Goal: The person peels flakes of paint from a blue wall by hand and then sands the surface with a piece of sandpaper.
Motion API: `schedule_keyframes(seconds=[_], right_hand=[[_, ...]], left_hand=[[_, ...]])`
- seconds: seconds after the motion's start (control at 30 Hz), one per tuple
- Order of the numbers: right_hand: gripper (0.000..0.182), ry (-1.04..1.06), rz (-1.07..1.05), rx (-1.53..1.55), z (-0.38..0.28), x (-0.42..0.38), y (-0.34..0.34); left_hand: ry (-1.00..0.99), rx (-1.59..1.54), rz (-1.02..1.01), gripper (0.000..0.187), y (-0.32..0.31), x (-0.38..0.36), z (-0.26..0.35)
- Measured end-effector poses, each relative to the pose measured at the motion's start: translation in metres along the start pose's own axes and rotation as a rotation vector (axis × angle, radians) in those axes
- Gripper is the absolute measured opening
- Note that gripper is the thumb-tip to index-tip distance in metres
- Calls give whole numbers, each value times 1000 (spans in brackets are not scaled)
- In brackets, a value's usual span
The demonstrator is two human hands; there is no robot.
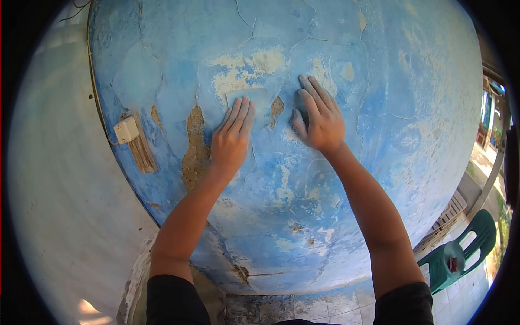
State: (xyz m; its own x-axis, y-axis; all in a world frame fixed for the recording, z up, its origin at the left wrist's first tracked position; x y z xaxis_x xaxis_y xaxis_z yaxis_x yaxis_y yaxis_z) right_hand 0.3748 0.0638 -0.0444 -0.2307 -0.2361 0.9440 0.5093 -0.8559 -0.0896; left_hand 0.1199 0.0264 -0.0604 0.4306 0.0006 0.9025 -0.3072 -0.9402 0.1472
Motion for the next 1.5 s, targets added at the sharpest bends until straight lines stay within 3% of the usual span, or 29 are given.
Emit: schedule_keyframes(seconds=[0.03,0.17,0.23,0.27,0.33,0.37,0.47,0.5,0.57,0.67,0.77,0.93,1.0,1.03,1.1,1.17,1.27,1.3,1.4,1.5], right_hand=[[44,-2,-3,-6,-1,-1,1],[44,-3,-7,-9,-1,0,1],[43,-10,-19,-11,-1,-2,1],[43,-11,-18,-14,-1,-3,1],[41,-2,1,-1,0,-1,1],[41,5,2,-4,1,-1,2],[40,4,10,10,0,-1,1],[39,0,13,8,-1,-2,1],[39,5,22,-2,2,0,0],[38,10,17,12,1,-2,1],[39,-4,3,9,0,-3,2],[40,19,24,-5,1,-1,0],[40,21,15,-2,2,1,1],[40,21,3,-8,2,-1,3],[39,23,17,-2,2,-3,2],[39,30,40,6,5,-1,0],[39,19,49,9,3,-1,-3],[38,14,37,14,3,-2,0],[36,16,40,11,4,-2,-2],[35,15,46,9,3,-4,-1]], left_hand=[[-81,5,-22,46,2,2,-4],[-38,78,-10,44,20,53,-22],[141,109,149,43,13,61,-18],[139,107,151,43,6,52,-10],[-150,18,4,43,-10,28,9],[-148,18,11,43,-11,33,-3],[107,50,90,47,19,62,-25],[107,52,82,47,12,55,-20],[-127,58,25,53,-8,40,-10],[-39,83,5,57,25,73,-56],[-28,155,-5,59,18,68,-35],[-256,170,-133,56,33,67,-34],[59,169,-13,52,28,79,-26],[59,169,-21,52,20,71,-13],[-138,137,-19,55,-2,54,13],[-198,79,12,53,-4,58,-5],[180,149,75,53,25,85,-23],[178,156,70,53,19,80,-20],[17,187,87,54,-2,67,-7],[-110,91,-51,55,12,71,-10]])
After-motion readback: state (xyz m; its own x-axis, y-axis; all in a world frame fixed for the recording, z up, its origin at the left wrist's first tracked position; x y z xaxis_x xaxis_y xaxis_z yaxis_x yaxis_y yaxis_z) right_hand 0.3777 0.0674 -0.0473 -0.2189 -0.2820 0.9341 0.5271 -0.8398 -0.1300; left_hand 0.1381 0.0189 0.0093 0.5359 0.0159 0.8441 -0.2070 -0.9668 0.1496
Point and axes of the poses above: each hand's wrist, its own x-axis towards the middle knuckle, its own y-axis out of the back of the hand, z = x × y, the point moved 1 cm from there along x, towards the middle knuckle, and after that the axes turned 11 degrees about -x, right-handed, at the moved point
